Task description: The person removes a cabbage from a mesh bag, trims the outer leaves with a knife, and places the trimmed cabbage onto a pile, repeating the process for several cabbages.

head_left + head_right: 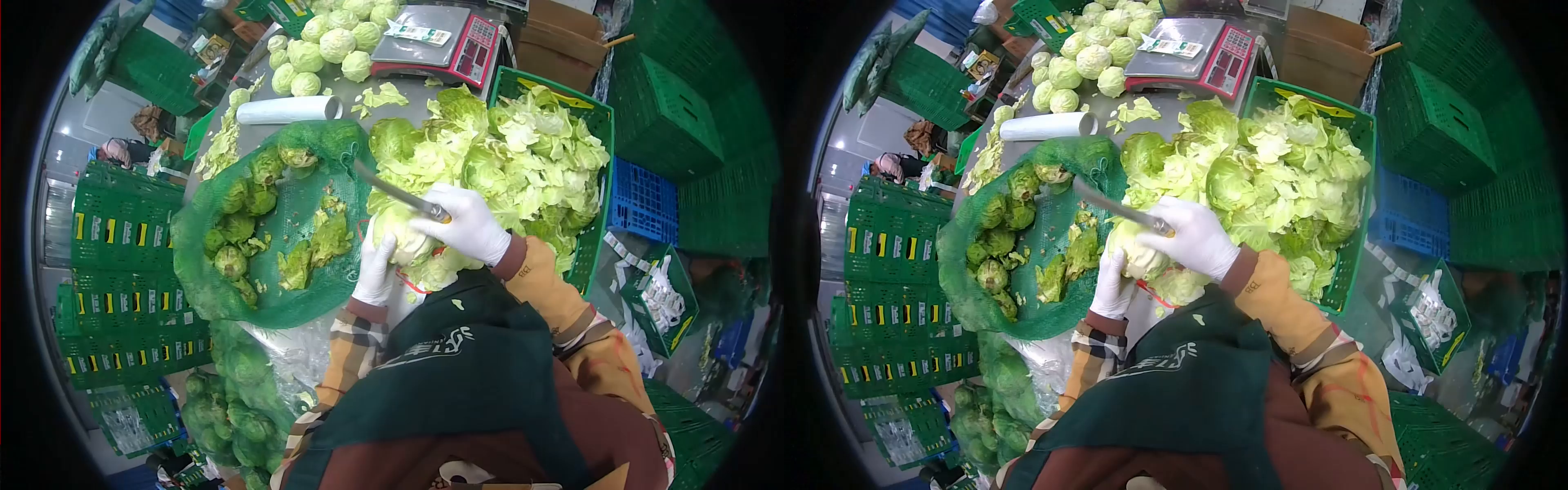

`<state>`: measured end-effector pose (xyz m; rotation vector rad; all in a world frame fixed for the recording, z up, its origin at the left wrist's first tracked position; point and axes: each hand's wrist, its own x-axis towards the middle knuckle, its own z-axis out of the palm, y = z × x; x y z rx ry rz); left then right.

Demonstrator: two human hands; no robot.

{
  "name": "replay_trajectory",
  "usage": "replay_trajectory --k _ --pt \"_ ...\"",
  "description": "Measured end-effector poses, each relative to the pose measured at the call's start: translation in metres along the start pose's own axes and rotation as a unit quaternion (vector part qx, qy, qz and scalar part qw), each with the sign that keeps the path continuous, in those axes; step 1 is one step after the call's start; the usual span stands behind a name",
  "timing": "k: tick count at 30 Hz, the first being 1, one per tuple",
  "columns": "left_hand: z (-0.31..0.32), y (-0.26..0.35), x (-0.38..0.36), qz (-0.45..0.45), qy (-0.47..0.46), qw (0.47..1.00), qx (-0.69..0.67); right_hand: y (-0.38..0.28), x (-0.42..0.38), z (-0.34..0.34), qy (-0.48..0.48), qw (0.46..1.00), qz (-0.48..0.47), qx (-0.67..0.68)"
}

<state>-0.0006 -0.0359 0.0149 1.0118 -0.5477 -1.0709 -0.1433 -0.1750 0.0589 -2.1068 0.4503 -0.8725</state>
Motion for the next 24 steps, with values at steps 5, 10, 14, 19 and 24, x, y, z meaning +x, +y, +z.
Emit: replay_trajectory --k 5,10,14,19,24 --pt "-0.016 0.007 -0.004 -0.033 -0.032 0.997 0.061 0.010 -0.005 -0.001 0.026 0.997 0.068 0.004" --pt "-0.013 0.015 -0.008 -0.022 -0.015 1.000 0.015 0.025 0.000 -0.023 0.050 0.976 0.204 -0.065" --pt "-0.011 0.018 -0.003 -0.054 -0.037 0.997 0.039 -0.019 -0.001 -0.002 0.056 0.996 0.058 0.025" --pt "-0.019 0.029 0.000 -0.062 -0.140 0.976 0.153 0.011 0.008 0.008 -0.024 0.990 0.139 0.020" --pt "-0.010 0.035 -0.013 -0.090 -0.047 0.988 -0.117 0.071 -0.009 -0.007 -0.025 0.945 0.325 0.001"
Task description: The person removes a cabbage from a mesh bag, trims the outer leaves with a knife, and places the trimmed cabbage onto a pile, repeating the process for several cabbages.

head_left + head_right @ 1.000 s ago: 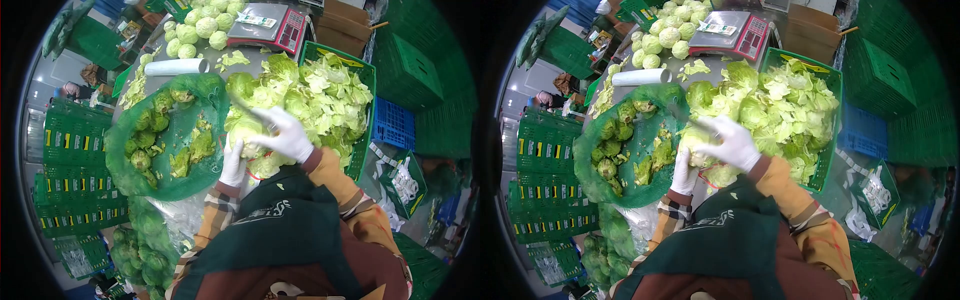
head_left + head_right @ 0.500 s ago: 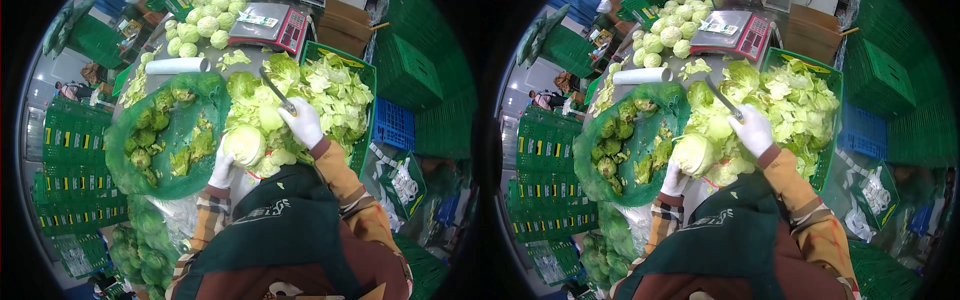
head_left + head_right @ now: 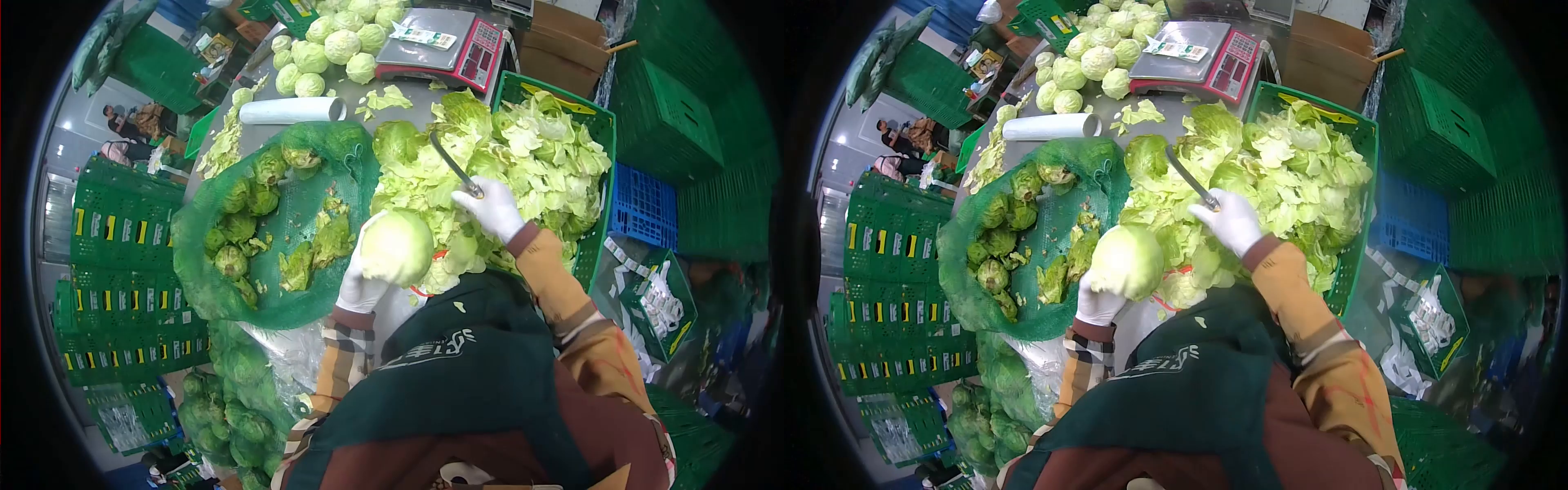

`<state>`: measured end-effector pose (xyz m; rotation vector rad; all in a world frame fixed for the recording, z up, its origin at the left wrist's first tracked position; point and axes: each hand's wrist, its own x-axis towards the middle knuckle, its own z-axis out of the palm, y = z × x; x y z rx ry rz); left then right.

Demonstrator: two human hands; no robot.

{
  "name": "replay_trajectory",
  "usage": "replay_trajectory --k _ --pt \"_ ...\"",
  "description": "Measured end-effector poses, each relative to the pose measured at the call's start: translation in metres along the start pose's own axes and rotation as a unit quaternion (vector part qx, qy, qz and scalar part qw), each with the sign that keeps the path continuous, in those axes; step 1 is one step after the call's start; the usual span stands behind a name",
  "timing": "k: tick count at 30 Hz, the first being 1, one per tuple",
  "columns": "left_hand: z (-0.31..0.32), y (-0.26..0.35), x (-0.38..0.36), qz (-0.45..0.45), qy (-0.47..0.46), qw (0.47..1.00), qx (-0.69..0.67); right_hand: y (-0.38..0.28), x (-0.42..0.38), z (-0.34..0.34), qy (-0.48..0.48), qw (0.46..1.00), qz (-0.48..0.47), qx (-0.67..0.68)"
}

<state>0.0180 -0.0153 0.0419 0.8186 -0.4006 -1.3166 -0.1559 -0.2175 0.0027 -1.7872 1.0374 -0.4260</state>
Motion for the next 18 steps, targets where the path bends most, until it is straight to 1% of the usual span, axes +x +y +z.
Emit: replay_trajectory --k 1,2,3,5,6,7,8,9,10,11,12,13,14,15,16,17,18 --pt "-0.014 -0.006 -0.001 -0.028 0.059 0.993 -0.097 -0.016 -0.011 -0.002 -0.004 1.000 0.001 0.000" --pt "-0.057 -0.023 0.004 -0.030 0.046 0.987 -0.149 -0.039 -0.025 -0.003 -0.052 0.988 0.005 0.148" --pt "-0.047 -0.022 0.006 -0.030 0.047 0.987 -0.149 -0.055 -0.033 0.001 -0.095 0.952 0.008 0.292" --pt "-0.011 -0.021 0.012 -0.019 -0.026 0.989 -0.142 -0.050 -0.034 0.024 -0.065 0.964 -0.171 0.193" --pt "-0.006 -0.025 0.016 -0.003 -0.003 0.999 -0.039 -0.054 -0.032 0.029 0.012 0.961 -0.250 0.115" --pt "-0.003 -0.024 0.016 -0.004 -0.003 0.999 -0.038 -0.054 -0.031 0.025 0.012 0.961 -0.249 0.116" --pt "0.000 -0.021 0.014 -0.039 -0.010 0.997 -0.069 -0.055 -0.030 0.018 -0.063 0.975 -0.084 0.194" --pt "0.003 -0.019 0.014 -0.073 -0.017 0.992 -0.099 -0.057 -0.027 0.010 -0.135 0.952 0.083 0.263" --pt "0.005 -0.019 0.012 -0.073 -0.017 0.992 -0.099 -0.043 -0.019 0.010 -0.152 0.928 0.119 0.320" --pt "0.006 -0.019 0.010 -0.114 -0.005 0.967 -0.227 -0.038 -0.019 0.014 -0.152 0.928 0.119 0.320" --pt "0.011 -0.018 0.009 -0.152 0.008 0.924 -0.351 -0.036 -0.022 0.018 -0.083 0.950 0.073 0.292" --pt "0.016 -0.018 0.011 -0.150 0.009 0.924 -0.352 -0.033 -0.023 0.022 -0.014 0.965 0.026 0.261" --pt "0.023 -0.018 0.012 -0.120 0.031 0.920 -0.371 -0.029 -0.026 0.024 -0.018 0.974 0.017 0.226" --pt "0.027 -0.018 0.013 -0.092 0.054 0.915 -0.390 -0.030 -0.034 0.027 -0.021 0.974 0.019 0.225" --pt "0.022 -0.019 0.015 -0.111 0.093 0.910 -0.390 -0.035 -0.044 0.028 -0.018 0.982 -0.057 0.182" --pt "0.019 -0.022 0.020 -0.110 0.092 0.909 -0.391 -0.039 -0.051 0.028 -0.014 0.982 -0.133 0.136" --pt "0.017 -0.024 0.024 -0.075 0.094 0.935 -0.332 -0.045 -0.055 0.025 -0.034 0.983 -0.173 0.045"
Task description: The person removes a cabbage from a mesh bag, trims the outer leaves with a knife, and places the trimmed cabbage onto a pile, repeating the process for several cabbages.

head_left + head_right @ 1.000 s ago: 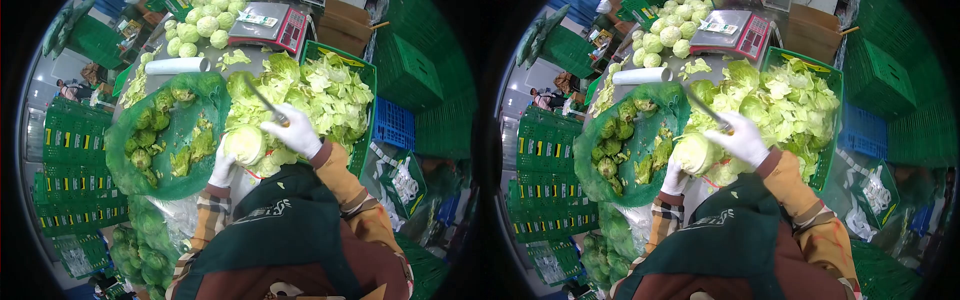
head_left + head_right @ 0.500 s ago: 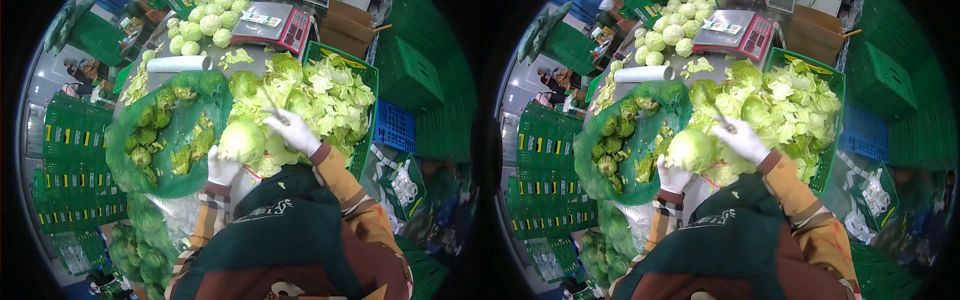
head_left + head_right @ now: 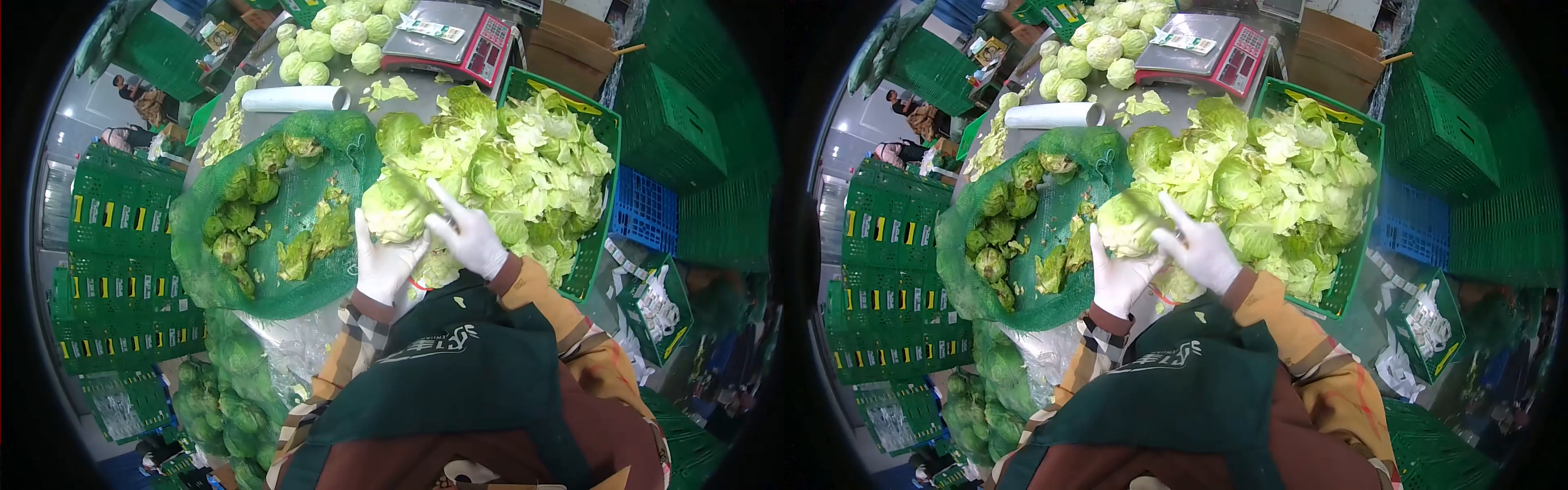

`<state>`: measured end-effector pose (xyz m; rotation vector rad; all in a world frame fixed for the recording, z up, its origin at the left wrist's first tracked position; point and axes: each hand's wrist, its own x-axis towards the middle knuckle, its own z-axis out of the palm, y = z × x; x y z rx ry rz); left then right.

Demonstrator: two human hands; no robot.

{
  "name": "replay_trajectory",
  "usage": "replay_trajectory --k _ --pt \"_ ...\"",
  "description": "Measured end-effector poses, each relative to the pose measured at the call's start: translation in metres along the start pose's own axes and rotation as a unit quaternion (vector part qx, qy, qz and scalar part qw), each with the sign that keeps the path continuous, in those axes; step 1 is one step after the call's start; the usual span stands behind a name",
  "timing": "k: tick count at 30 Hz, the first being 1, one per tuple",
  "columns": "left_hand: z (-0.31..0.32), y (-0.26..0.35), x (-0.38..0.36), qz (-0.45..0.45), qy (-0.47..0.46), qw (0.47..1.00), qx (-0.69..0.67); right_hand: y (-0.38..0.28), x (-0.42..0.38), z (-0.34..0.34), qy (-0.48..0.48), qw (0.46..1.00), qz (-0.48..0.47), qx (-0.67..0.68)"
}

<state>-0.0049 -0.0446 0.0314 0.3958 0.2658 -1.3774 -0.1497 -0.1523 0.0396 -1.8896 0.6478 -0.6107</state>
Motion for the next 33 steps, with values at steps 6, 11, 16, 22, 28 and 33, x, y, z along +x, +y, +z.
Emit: replay_trajectory --k 6,11,16,22,28,33 --pt "0.000 -0.007 -0.001 0.078 0.025 0.987 0.138 -0.013 0.001 0.006 -0.015 0.978 -0.070 -0.198" --pt "-0.001 0.008 -0.008 0.070 -0.020 0.982 0.176 -0.006 0.004 -0.006 -0.072 0.997 -0.011 -0.037" --pt "-0.001 0.012 -0.014 0.052 -0.046 0.971 0.229 -0.015 0.008 -0.014 -0.038 0.990 0.055 0.123" --pt "-0.009 0.006 -0.008 0.047 -0.027 0.966 0.254 -0.021 0.005 -0.003 0.090 0.984 -0.135 -0.078" --pt "-0.013 0.019 -0.026 0.011 -0.065 0.990 0.124 0.039 0.035 -0.074 0.192 0.968 0.123 -0.101" --pt "-0.013 0.022 -0.021 0.010 -0.100 0.992 0.076 0.040 0.024 -0.043 0.154 0.984 0.086 0.006"
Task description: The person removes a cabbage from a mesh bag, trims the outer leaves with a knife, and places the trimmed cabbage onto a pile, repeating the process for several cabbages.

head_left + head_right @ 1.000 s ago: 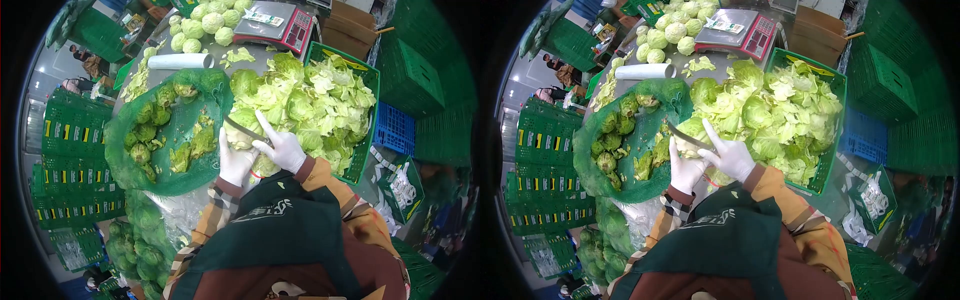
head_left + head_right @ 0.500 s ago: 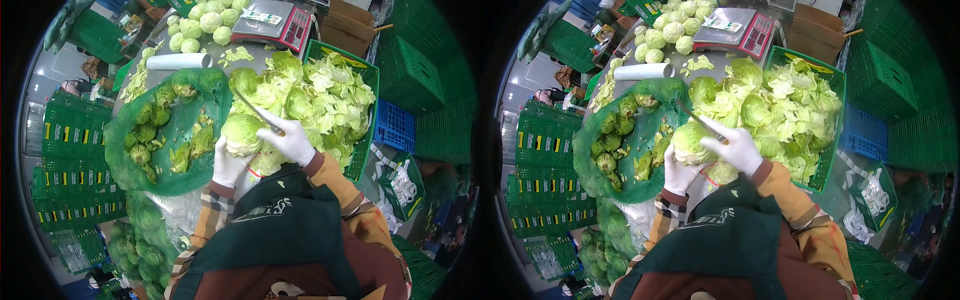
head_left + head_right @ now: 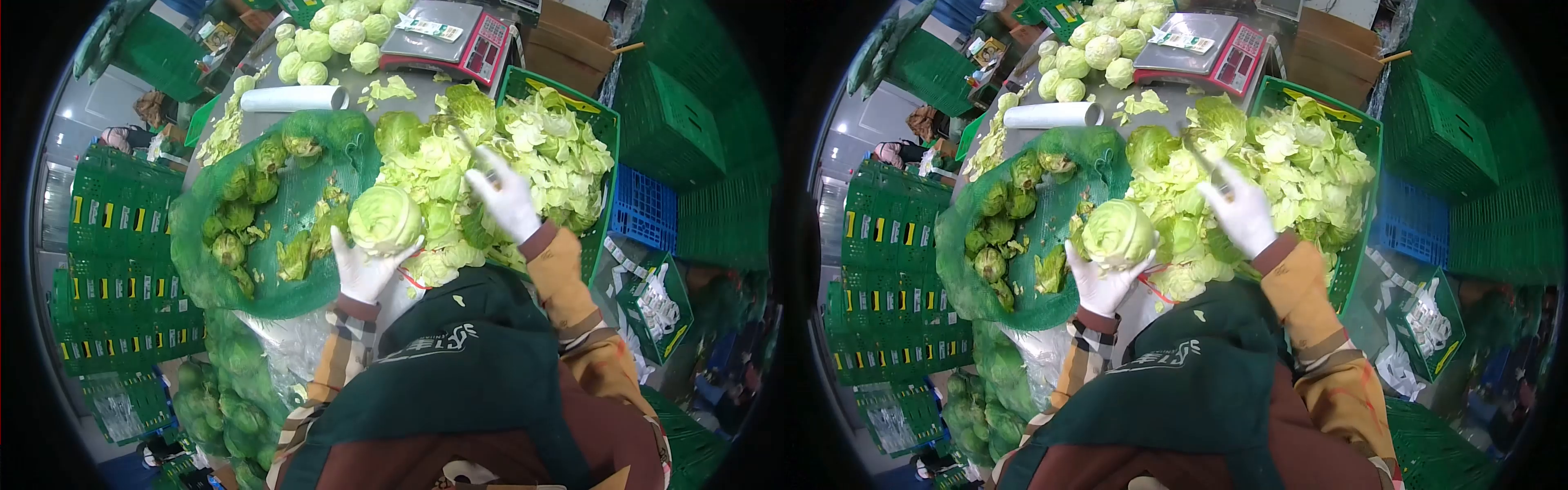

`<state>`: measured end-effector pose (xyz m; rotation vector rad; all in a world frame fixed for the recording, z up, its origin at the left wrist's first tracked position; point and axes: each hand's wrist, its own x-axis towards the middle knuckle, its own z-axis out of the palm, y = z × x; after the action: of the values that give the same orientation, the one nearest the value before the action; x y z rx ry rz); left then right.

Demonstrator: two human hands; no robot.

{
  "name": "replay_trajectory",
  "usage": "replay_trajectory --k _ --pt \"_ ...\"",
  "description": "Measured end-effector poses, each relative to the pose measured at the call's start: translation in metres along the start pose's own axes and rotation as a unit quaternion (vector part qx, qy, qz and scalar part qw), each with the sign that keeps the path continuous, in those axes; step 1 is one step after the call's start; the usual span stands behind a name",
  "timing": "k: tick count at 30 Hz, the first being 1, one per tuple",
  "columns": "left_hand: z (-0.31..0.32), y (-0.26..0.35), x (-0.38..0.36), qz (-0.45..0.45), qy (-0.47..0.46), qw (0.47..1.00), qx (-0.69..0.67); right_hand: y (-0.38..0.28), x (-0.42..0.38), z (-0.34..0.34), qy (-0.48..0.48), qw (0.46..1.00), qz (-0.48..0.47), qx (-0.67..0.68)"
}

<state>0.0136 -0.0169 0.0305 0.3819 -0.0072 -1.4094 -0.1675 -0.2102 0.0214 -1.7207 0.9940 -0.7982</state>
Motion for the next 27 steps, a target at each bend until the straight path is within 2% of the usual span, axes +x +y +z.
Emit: replay_trajectory --k 1,2,3,4,6,7,8,10,11,14,20,22,24,27 --pt "-0.005 -0.002 0.008 -0.007 0.025 0.997 -0.074 -0.017 -0.012 0.006 -0.079 0.994 0.055 0.046" --pt "-0.006 -0.005 0.015 -0.013 0.050 0.988 -0.147 -0.015 -0.022 0.021 -0.090 0.994 -0.011 0.065" --pt "-0.002 -0.007 0.018 -0.015 0.050 0.991 -0.122 -0.030 -0.032 0.026 -0.134 0.988 -0.004 0.071" --pt "0.001 -0.009 0.019 -0.015 0.051 0.991 -0.120 -0.032 -0.037 0.033 -0.133 0.988 -0.004 0.073" --pt "0.005 -0.016 0.018 0.006 0.072 0.992 -0.106 -0.035 -0.045 0.043 -0.078 0.973 -0.205 -0.077" --pt "0.009 -0.020 0.019 0.029 0.095 0.994 -0.038 -0.039 -0.047 0.040 -0.099 0.971 -0.195 -0.099" --pt "0.007 -0.022 0.020 0.028 0.097 0.994 -0.038 -0.043 -0.049 0.040 -0.099 0.971 -0.193 -0.099" --pt "0.002 -0.025 0.023 0.045 0.122 0.991 0.014 -0.047 -0.048 0.041 -0.113 0.946 -0.253 -0.167" --pt "-0.002 -0.027 0.024 0.041 0.135 0.990 -0.011 -0.038 -0.047 0.047 -0.099 0.937 -0.280 -0.184" --pt "-0.009 -0.035 0.027 0.080 0.162 0.982 0.047 -0.042 -0.048 0.046 -0.135 0.919 -0.258 -0.265" --pt "0.016 -0.039 0.025 0.072 0.168 0.982 0.038 -0.031 -0.049 0.052 -0.087 0.920 -0.303 -0.232" --pt "0.027 -0.041 0.023 0.071 0.174 0.981 0.055 -0.033 -0.047 0.048 -0.099 0.925 -0.288 -0.228" --pt "0.035 -0.042 0.022 0.079 0.213 0.974 0.000 -0.034 -0.047 0.048 -0.110 0.929 -0.273 -0.224" --pt "0.028 -0.043 0.019 0.076 0.190 0.979 0.027 -0.035 -0.048 0.049 -0.115 0.921 -0.260 -0.268"
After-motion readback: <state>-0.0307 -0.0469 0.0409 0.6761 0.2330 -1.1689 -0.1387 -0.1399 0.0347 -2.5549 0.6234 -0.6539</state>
